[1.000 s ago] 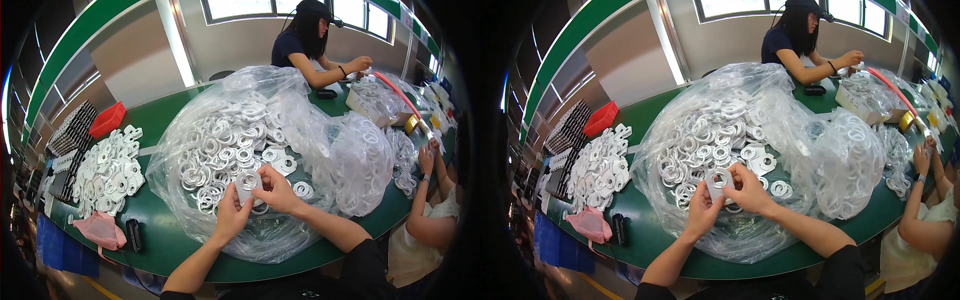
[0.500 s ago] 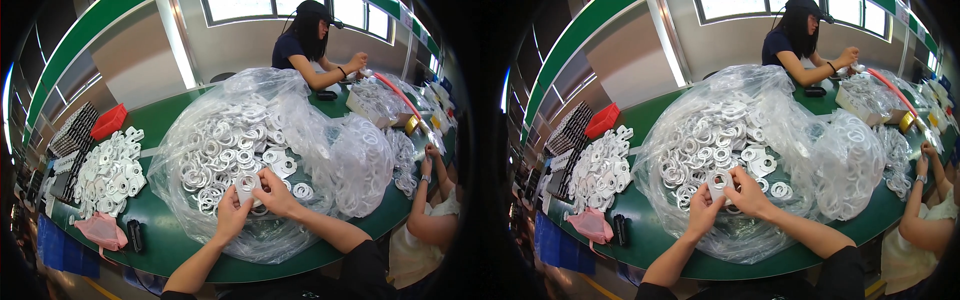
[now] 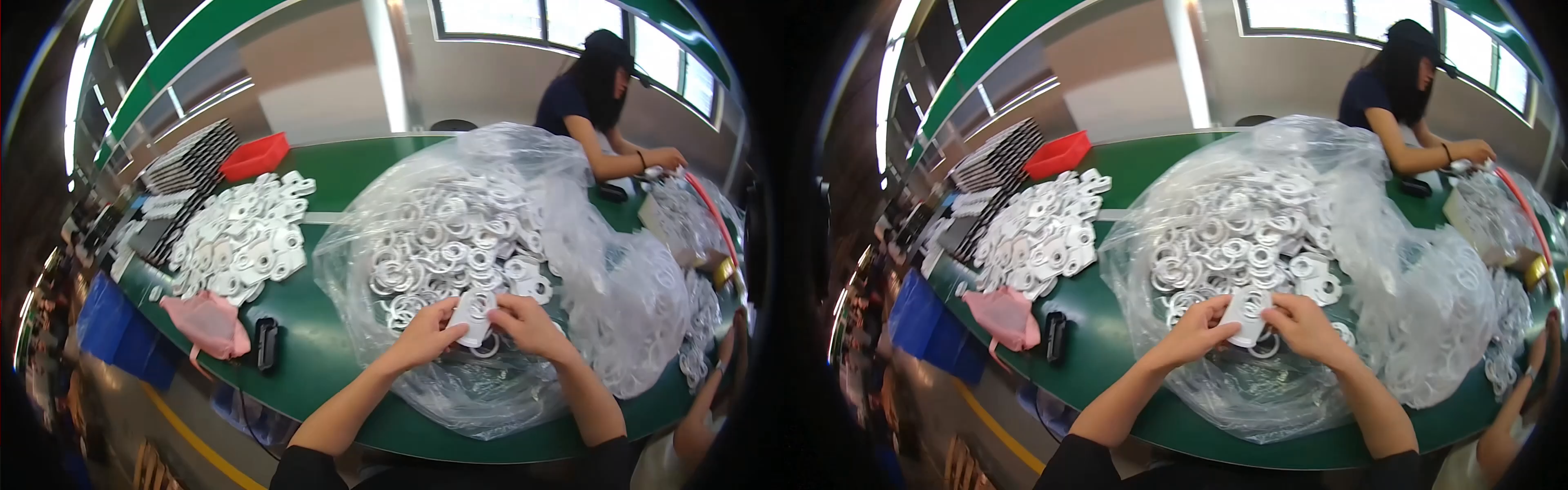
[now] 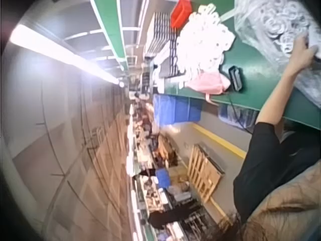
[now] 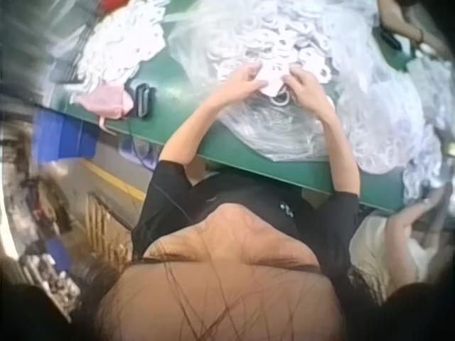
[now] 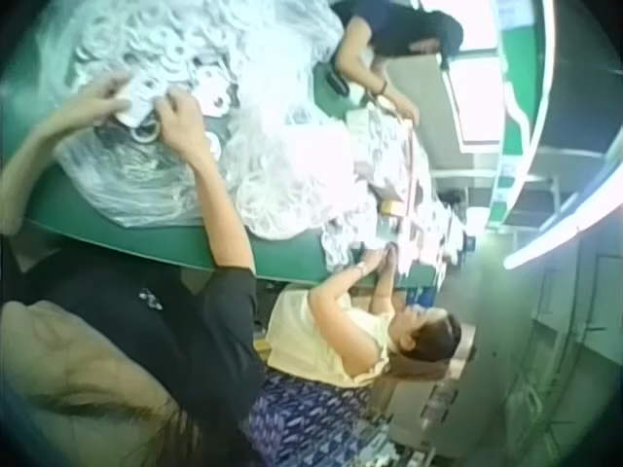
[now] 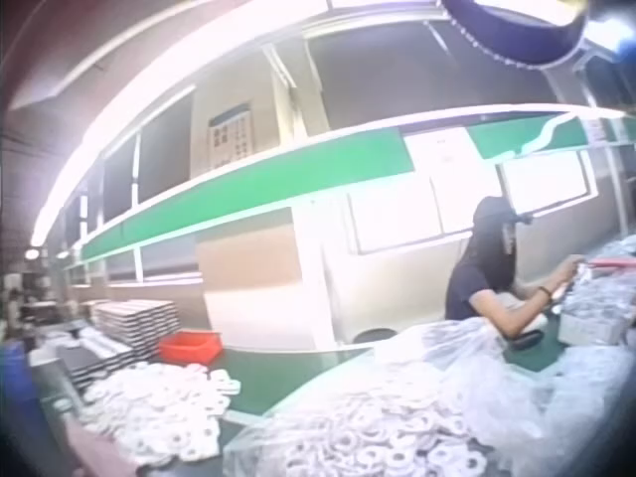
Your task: Picking and inspecting small white plastic circular components from a large plastic bag on an assembly line.
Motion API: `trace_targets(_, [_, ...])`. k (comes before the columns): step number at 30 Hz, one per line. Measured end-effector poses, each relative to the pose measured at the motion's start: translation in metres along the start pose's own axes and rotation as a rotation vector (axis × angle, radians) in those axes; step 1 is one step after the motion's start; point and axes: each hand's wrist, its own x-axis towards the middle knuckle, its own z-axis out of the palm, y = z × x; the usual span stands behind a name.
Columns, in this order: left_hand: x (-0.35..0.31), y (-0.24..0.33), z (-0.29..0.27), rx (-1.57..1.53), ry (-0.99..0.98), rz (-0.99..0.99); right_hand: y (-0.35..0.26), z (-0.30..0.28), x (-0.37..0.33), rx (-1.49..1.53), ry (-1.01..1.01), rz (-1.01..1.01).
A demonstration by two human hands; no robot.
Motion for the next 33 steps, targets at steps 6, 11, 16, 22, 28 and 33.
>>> trace_targets(6, [0.012, 0.035, -0.083, -0.128, 0.523, 0.157, -0.003, -0.032, -0.005, -0.249, 0.221, -0.085])
trace_targets(11, [-0.022, 0.054, -0.290, 0.055, 0.955, 0.811, 0.016, -0.055, -0.007, -0.687, 0.397, -0.259])
trace_targets(16, [-0.044, 0.099, -0.261, -0.299, 1.159, 0.503, 0.029, -0.058, -0.004, -0.818, 0.345, -0.171])
trace_targets(22, [-0.018, 0.068, -0.113, 0.501, 0.498, 0.350, 0.045, -0.057, -0.006, -0.992, 0.251, -0.172])
trace_targets(28, [-0.001, 0.019, 0.005, 1.009, 0.269, 0.403, 0.028, -0.057, -0.006, -0.966, 0.201, -0.116])
trace_targets(33, [0.012, -0.010, 0.014, 1.111, 0.264, 0.444, 0.016, -0.057, 0.001, -0.878, 0.453, -0.117])
